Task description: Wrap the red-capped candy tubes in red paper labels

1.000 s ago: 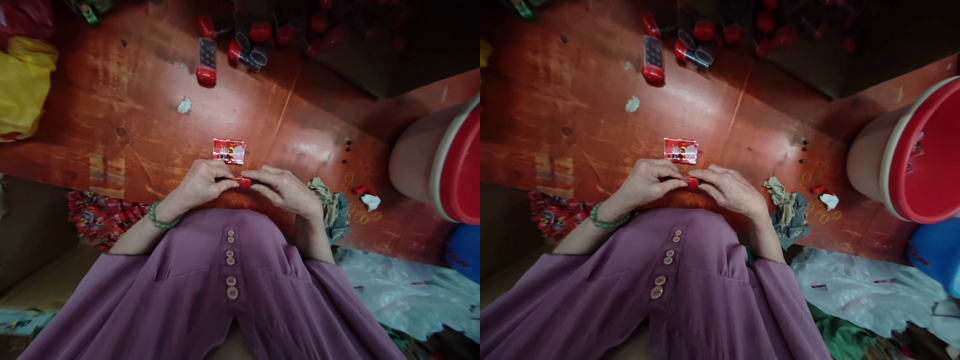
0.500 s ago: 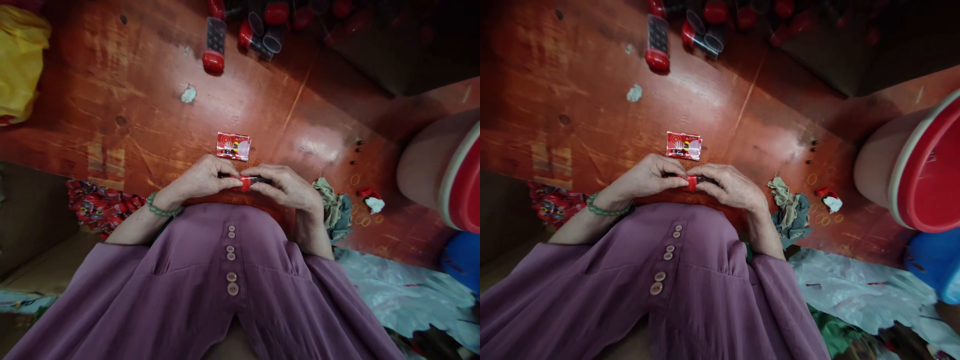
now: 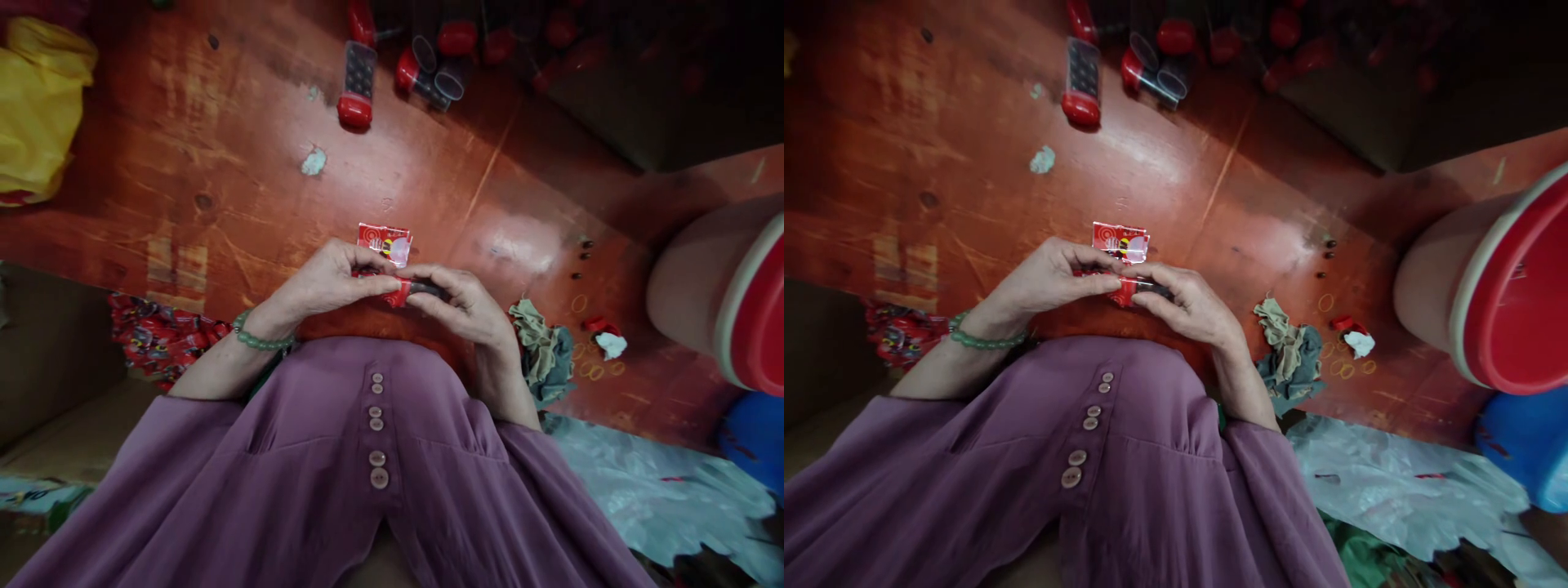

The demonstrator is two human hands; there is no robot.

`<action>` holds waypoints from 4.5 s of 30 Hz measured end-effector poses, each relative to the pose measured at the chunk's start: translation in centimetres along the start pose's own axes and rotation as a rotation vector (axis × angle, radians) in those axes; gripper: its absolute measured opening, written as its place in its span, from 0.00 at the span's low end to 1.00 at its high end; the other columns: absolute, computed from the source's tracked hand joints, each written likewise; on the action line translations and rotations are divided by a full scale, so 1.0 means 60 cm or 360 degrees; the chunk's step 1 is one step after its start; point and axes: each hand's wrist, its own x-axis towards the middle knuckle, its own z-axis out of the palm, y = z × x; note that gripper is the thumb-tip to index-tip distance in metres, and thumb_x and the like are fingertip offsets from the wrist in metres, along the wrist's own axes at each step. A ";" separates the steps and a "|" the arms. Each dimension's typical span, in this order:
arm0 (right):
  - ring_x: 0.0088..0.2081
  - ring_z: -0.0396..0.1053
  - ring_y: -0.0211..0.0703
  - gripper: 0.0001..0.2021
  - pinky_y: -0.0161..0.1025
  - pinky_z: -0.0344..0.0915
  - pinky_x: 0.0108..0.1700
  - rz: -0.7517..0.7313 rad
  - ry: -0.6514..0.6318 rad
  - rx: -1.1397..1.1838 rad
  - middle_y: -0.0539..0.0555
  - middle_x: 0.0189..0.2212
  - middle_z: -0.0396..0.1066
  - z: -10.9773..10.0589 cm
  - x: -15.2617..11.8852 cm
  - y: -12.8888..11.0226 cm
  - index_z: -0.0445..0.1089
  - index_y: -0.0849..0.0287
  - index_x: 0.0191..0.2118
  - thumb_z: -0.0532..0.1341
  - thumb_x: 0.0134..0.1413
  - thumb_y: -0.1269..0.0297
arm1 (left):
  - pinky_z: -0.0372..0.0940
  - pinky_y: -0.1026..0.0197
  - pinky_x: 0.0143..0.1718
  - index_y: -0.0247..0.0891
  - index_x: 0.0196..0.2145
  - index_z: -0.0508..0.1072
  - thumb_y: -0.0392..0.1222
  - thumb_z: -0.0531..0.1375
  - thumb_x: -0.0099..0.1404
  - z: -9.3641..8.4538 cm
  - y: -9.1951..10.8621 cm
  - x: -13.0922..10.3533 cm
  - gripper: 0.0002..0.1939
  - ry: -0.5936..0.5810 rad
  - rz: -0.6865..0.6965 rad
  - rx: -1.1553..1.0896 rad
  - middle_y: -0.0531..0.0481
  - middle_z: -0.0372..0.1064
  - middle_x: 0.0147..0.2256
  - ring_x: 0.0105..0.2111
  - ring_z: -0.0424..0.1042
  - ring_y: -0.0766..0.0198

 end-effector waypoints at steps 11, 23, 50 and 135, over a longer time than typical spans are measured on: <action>0.25 0.64 0.30 0.16 0.29 0.66 0.27 0.0151 0.0340 0.0813 0.47 0.34 0.72 0.042 0.024 0.033 0.70 0.52 0.51 0.64 0.59 0.53 | 0.69 0.67 0.28 0.34 0.28 0.78 0.53 0.75 0.46 0.038 -0.019 -0.012 0.20 0.0375 -0.0264 -0.1076 0.49 0.76 0.26 0.24 0.73 0.69; 0.28 0.69 0.33 0.16 0.36 0.73 0.34 0.0075 0.0551 0.0422 0.52 0.45 0.75 0.064 0.032 0.028 0.69 0.52 0.55 0.59 0.64 0.56 | 0.65 0.69 0.25 0.34 0.26 0.79 0.49 0.76 0.45 0.052 -0.003 0.001 0.17 0.0701 -0.0384 -0.1220 0.51 0.74 0.24 0.22 0.69 0.72; 0.49 0.74 0.43 0.22 0.46 0.71 0.56 0.0007 0.0486 0.0295 0.54 0.51 0.74 0.059 0.037 0.014 0.64 0.53 0.59 0.62 0.61 0.56 | 0.71 0.59 0.43 0.41 0.28 0.81 0.47 0.74 0.48 0.060 0.002 0.007 0.11 0.0825 -0.0123 -0.1158 0.53 0.79 0.29 0.31 0.76 0.64; 0.38 0.72 0.38 0.15 0.37 0.72 0.40 -0.0195 0.0568 0.0247 0.54 0.45 0.72 0.084 0.047 0.009 0.62 0.54 0.56 0.58 0.65 0.63 | 0.69 0.65 0.34 0.38 0.25 0.80 0.47 0.74 0.49 0.039 0.004 0.012 0.11 0.0870 0.0028 -0.1063 0.54 0.77 0.26 0.27 0.73 0.68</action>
